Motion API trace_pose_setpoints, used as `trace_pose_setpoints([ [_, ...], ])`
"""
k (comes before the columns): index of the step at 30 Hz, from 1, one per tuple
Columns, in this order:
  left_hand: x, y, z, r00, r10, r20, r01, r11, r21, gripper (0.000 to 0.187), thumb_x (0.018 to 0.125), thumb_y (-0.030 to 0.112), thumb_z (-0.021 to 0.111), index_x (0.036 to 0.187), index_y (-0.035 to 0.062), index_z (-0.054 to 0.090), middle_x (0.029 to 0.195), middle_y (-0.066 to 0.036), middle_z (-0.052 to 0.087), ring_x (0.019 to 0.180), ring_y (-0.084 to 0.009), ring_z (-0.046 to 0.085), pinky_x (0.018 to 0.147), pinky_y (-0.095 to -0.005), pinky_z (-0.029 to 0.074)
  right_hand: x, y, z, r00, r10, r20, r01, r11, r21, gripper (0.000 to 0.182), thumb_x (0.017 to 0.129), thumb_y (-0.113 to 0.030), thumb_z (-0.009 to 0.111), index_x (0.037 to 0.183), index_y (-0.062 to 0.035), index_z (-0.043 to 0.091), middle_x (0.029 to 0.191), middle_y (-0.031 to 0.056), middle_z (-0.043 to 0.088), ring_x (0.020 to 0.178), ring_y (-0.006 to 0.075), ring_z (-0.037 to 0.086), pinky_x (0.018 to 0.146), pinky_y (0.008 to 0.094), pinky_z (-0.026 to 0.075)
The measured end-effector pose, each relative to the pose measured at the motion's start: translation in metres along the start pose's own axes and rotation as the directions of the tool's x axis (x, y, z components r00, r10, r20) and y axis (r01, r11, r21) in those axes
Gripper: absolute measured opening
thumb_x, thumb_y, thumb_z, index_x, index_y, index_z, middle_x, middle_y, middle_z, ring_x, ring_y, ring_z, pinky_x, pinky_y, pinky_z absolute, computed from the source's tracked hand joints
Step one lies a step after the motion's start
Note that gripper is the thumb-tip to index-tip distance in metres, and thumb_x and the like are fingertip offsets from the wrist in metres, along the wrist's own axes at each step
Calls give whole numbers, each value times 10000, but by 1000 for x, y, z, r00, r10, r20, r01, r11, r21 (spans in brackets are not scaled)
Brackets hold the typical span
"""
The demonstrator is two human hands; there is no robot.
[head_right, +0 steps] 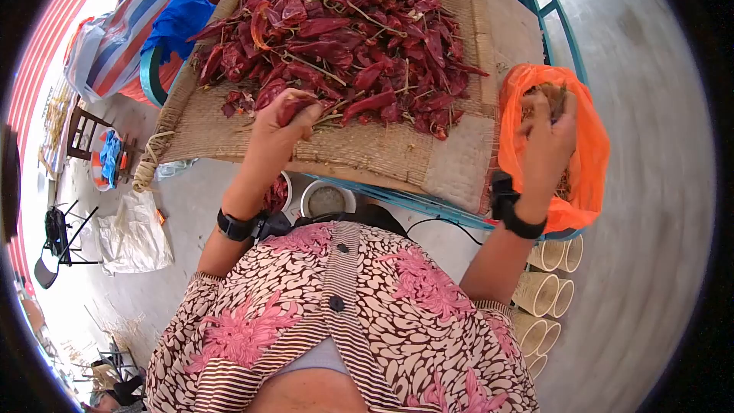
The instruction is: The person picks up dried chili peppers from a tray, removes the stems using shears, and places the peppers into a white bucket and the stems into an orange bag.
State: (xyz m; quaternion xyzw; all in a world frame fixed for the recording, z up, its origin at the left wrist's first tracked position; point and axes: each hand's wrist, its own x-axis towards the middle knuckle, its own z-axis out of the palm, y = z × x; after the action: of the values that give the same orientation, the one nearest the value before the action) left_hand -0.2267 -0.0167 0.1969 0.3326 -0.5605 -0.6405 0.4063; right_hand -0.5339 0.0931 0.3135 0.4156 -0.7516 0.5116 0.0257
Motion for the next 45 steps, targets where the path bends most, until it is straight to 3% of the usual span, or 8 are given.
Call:
trace_pose_setpoints([
  [8, 38, -36, 40, 954, 162, 254, -296, 657, 694, 266, 807, 71, 646, 1064, 8, 610, 1219, -189, 551, 1028, -383, 577, 862, -406, 479, 29, 105, -58, 998, -59, 11, 47, 646, -762, 224, 881, -136, 605, 1036, 25, 615, 914, 106, 651, 807, 200, 636, 759, 328, 510],
  [16, 34, -29, 51, 963, 139, 232, -268, 596, 757, 349, 744, 11, 649, 1090, -1, 604, 1327, -130, 509, 1097, -363, 563, 901, -418, 478, -33, 13, 41, 876, 176, 449, -163, 984, -67, 331, 863, -282, 670, 1023, 7, 651, 898, 68, 664, 772, 154, 604, 743, 289, 464],
  [20, 16, -10, 54, 931, 292, 218, -360, 637, 682, 340, 742, -38, 639, 1079, -11, 599, 1300, -128, 527, 1076, -361, 573, 875, -403, 487, -55, 13, 90, 632, 330, 702, -676, 677, 291, 281, 892, -296, 670, 989, -33, 650, 738, -1, 607, 513, 45, 461, 480, 207, 347],
  [26, 1, -2, 39, 902, 385, 195, -412, 632, 656, 295, 793, -3, 659, 1082, 0, 602, 1191, -130, 596, 1035, -299, 612, 856, -357, 494, -67, 1, 117, 723, 252, 644, -657, 539, 527, 159, 894, -200, 685, 962, -62, 648, 684, -42, 539, 486, -2, 362, 436, 193, 253],
  [31, -10, 36, 28, 979, 194, 63, -203, 889, 411, 305, 843, 83, 699, 1123, 11, 602, 1094, -121, 648, 964, -180, 620, 841, -307, 476, -64, -29, 103, 737, -78, 671, -332, 823, 460, 132, 887, -161, 686, 935, -40, 664, 726, -45, 569, 561, 6, 412, 504, 188, 318],
  [35, -1, 20, 25, 910, 361, 202, -413, 822, 391, 408, 828, 159, 747, 1177, 27, 582, 941, -63, 666, 841, -116, 605, 743, -277, 510, -65, -44, 106, 682, -328, 654, -67, 862, 502, 124, 892, -137, 673, 953, -28, 674, 750, -41, 594, 689, 39, 507, 644, 198, 406],
  [38, -5, 21, 21, 985, -2, 175, -26, 988, 154, 341, 845, 169, 739, 1128, 45, 596, 846, -2, 642, 737, -53, 573, 647, -242, 508, -70, -56, 102, 680, -55, 731, -307, 884, 352, 122, 861, -119, 697, 949, -36, 681, 814, -18, 613, 768, 74, 556, 696, 223, 436],
  [45, -9, 13, 19, 994, 39, 102, -47, 995, 83, 162, 900, 139, 670, 1015, 62, 585, 693, 35, 557, 605, -26, 511, 480, -210, 486, -92, -56, 120, 750, -575, 327, 503, 817, 282, 182, 774, -31, 721, 938, -76, 656, 906, 57, 607, 742, 210, 621, 632, 294, 493],
])
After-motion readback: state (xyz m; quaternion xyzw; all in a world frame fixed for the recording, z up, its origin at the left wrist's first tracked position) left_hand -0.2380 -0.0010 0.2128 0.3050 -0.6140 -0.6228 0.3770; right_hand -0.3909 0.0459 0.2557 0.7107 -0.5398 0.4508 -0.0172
